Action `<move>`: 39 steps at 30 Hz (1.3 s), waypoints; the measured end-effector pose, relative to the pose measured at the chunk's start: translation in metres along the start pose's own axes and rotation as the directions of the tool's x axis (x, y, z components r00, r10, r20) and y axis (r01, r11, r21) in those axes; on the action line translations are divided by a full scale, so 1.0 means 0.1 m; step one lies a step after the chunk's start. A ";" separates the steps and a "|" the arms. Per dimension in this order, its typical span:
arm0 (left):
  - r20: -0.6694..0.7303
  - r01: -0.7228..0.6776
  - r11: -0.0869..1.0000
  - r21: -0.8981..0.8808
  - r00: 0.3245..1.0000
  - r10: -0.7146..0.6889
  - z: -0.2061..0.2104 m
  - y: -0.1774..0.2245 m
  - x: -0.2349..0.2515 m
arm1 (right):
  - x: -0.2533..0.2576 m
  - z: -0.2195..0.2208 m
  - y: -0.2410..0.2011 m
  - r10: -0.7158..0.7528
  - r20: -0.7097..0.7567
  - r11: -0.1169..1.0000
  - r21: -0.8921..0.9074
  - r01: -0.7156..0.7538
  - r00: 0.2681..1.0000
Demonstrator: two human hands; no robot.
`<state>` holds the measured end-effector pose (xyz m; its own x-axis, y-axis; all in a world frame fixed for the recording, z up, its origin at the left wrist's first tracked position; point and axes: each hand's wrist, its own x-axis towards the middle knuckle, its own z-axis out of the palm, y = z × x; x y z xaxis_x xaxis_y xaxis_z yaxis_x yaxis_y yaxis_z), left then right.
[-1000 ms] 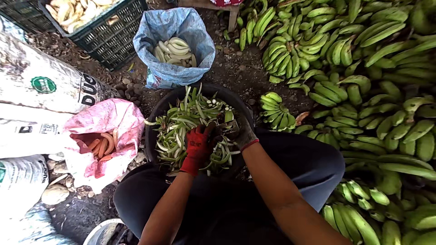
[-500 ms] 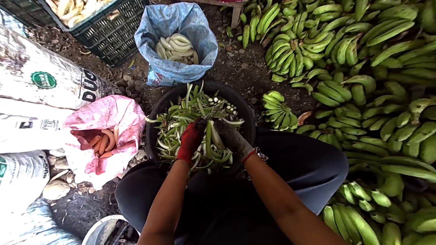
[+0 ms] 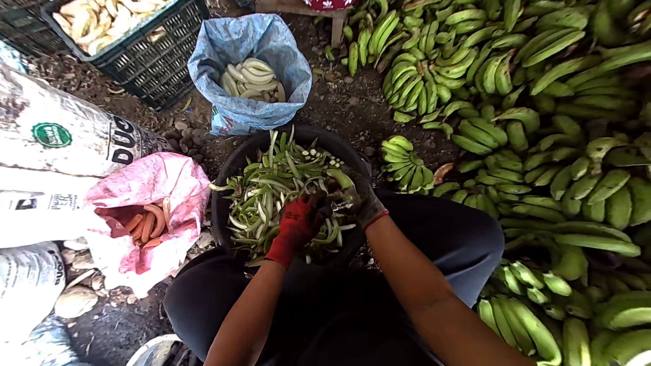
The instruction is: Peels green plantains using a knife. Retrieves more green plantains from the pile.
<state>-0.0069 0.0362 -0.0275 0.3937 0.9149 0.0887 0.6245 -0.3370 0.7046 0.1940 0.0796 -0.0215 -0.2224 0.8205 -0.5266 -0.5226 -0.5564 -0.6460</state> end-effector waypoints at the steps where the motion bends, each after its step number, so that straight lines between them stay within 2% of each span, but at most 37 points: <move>1: -0.001 -0.051 0.998 0.035 0.999 0.051 0.01 0.01 -0.01 | 0.00 0.00 -0.02 0.011 -0.018 1.000 0.001 -0.011 1.000; 3: -0.023 -0.084 0.991 0.104 0.996 0.087 0.02 0.00 -0.02 | -0.02 0.05 -0.05 0.011 -0.048 1.000 0.003 -0.011 0.999; 6: -0.035 -0.026 0.991 0.128 0.999 0.030 -0.02 0.00 0.00 | -0.05 0.20 -0.03 0.027 -0.007 1.000 0.012 -0.027 1.000; 9: -0.024 0.107 0.988 0.107 0.994 -0.105 -0.04 0.03 0.03 | -0.10 0.26 0.09 0.000 -0.064 0.997 -0.083 -0.005 0.998; 12: -0.110 0.295 0.955 0.007 0.950 -0.293 -0.01 -0.02 0.07 | -0.12 0.34 0.26 -0.088 -0.066 0.985 -0.154 0.077 0.994; 15: -0.160 0.356 0.932 -0.069 0.918 -0.362 0.00 -0.05 0.07 | -0.11 0.34 0.36 -0.157 0.030 0.978 -0.131 0.160 0.987; 17: -0.145 0.388 0.918 -0.081 0.907 -0.396 -0.01 -0.05 0.07 | -0.09 0.33 0.37 -0.149 0.047 0.980 -0.124 0.154 0.988; 19: -0.119 0.449 0.886 -0.116 0.879 -0.461 -0.02 -0.12 0.07 | -0.09 0.31 0.37 -0.142 0.004 0.949 -0.285 0.138 0.990; 21: -0.103 0.496 0.846 -0.195 0.848 -0.521 -0.10 -0.19 0.07 | -0.10 0.27 0.37 -0.143 -0.029 0.864 -0.492 0.111 0.989; 23: -0.116 0.493 0.825 -0.278 0.835 -0.538 -0.17 -0.21 0.04 | -0.04 0.14 0.38 -0.164 -0.150 0.782 -0.622 0.036 0.975; 25: -0.123 0.492 0.794 -0.358 0.818 -0.562 -0.23 -0.25 0.02 | 0.04 -0.02 0.41 -0.178 -0.380 0.729 -0.670 -0.138 0.908; 27: -0.158 0.462 0.766 -0.446 0.802 -0.576 -0.26 -0.33 0.02 | 0.07 -0.15 0.40 -0.145 -0.550 0.715 -0.633 -0.297 0.823; 29: -0.227 0.390 0.741 -0.546 0.783 -0.580 -0.27 -0.42 0.06 | 0.12 -0.09 0.30 -0.104 -0.598 0.766 -0.558 -0.320 0.795; 31: -0.267 0.327 0.708 -0.626 0.763 -0.589 -0.28 -0.45 0.07 | 0.19 0.16 0.03 -0.123 -0.506 0.857 -0.487 -0.166 0.854; 33: -0.270 0.277 0.657 -0.701 0.750 -0.604 -0.27 -0.43 0.08 | 0.38 0.52 -0.35 -0.215 -0.286 0.957 -0.254 0.143 0.934; 35: -0.234 0.283 0.636 -0.717 0.763 -0.603 -0.32 -0.36 0.06 | 0.56 0.87 -0.71 -0.318 -0.096 0.947 0.007 0.320 0.943; 36: -0.216 0.316 0.645 -0.695 0.765 -0.607 -0.37 -0.30 0.03 | 0.61 1.01 -0.81 -0.342 -0.085 0.938 0.036 0.346 0.936; 37: -0.194 0.351 0.646 -0.678 0.763 -0.617 -0.41 -0.25 0.00 | 0.67 1.11 -0.83 -0.355 -0.134 0.934 -0.030 0.355 0.925; 38: -0.186 0.362 0.645 -0.673 0.761 -0.621 -0.43 -0.22 -0.01 | 0.74 1.15 -0.76 -0.369 -0.182 0.922 -0.196 0.334 0.911; 39: -0.180 0.359 0.642 -0.677 0.765 -0.618 -0.44 -0.22 -0.01 | 0.77 1.12 -0.63 -0.381 -0.172 0.848 -0.457 0.269 0.908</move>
<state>-0.0503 0.0526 -0.0117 -0.2062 0.9485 -0.2406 0.0861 0.2625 0.9611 0.1178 0.1926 0.0409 0.1388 0.9347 -0.3271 -0.1267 -0.3109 -0.9420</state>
